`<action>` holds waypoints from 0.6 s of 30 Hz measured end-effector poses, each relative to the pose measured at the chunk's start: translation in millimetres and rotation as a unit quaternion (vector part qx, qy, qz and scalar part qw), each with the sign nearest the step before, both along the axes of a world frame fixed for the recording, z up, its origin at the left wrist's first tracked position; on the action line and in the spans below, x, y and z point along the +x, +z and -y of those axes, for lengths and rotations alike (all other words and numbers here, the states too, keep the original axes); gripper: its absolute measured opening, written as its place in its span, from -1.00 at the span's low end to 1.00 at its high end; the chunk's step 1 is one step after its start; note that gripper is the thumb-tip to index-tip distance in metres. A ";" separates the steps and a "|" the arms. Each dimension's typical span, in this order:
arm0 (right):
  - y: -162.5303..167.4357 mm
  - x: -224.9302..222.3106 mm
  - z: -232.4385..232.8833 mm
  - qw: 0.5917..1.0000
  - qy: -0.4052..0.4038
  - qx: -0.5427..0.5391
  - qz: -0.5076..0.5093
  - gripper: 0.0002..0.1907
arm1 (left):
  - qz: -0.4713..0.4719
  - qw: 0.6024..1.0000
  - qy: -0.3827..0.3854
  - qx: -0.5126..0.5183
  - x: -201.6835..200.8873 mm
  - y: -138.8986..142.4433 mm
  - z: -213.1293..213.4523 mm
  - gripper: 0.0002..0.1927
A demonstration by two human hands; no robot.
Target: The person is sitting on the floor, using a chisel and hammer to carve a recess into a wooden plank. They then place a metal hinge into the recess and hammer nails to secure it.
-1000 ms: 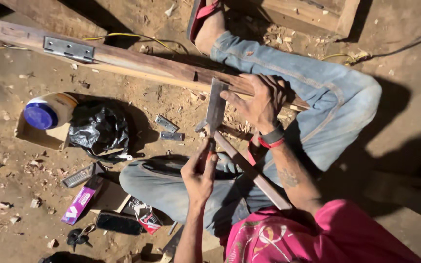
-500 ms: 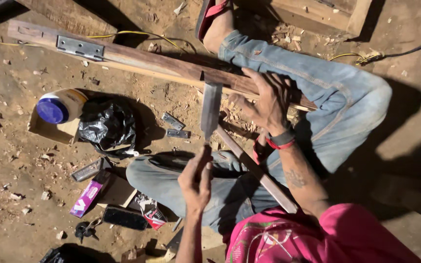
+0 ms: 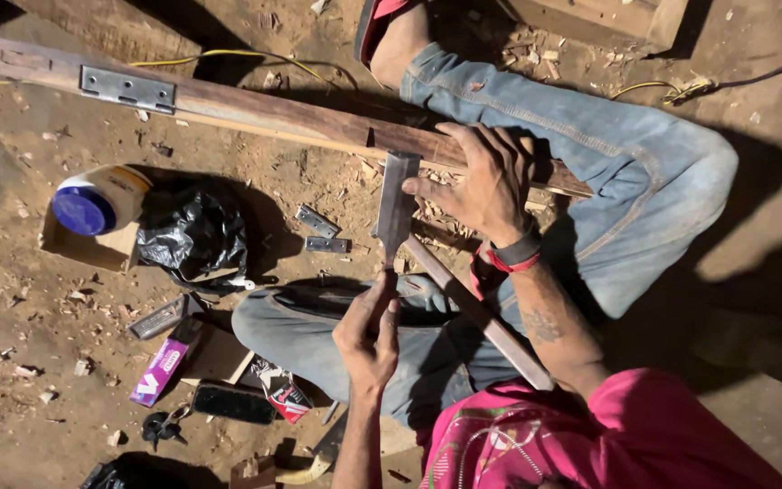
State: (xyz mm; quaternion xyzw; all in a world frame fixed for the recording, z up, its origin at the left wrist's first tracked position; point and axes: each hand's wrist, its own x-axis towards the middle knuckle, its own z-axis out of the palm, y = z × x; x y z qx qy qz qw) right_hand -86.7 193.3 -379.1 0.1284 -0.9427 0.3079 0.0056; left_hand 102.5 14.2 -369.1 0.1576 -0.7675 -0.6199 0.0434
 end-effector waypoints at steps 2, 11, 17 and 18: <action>-5.6 -0.3 -1.0 1.000 0.002 -0.016 0.012 -0.08 | 0.011 1.000 0.005 -0.005 -0.8 0.6 -1.0 -0.59; -24.3 -2.0 0.4 0.989 -0.018 -0.137 0.052 -0.18 | 0.038 0.999 0.017 -0.004 -10.4 -5.9 -3.7 -0.64; -21.1 -5.5 1.5 0.991 -0.037 -0.119 0.042 -0.24 | 0.017 1.000 0.007 -0.009 -23.9 -14.3 1.5 -0.65; -18.7 -5.4 2.6 0.992 -0.039 -0.114 0.042 -0.25 | 0.024 1.000 0.010 -0.012 -25.3 -14.8 1.4 -0.65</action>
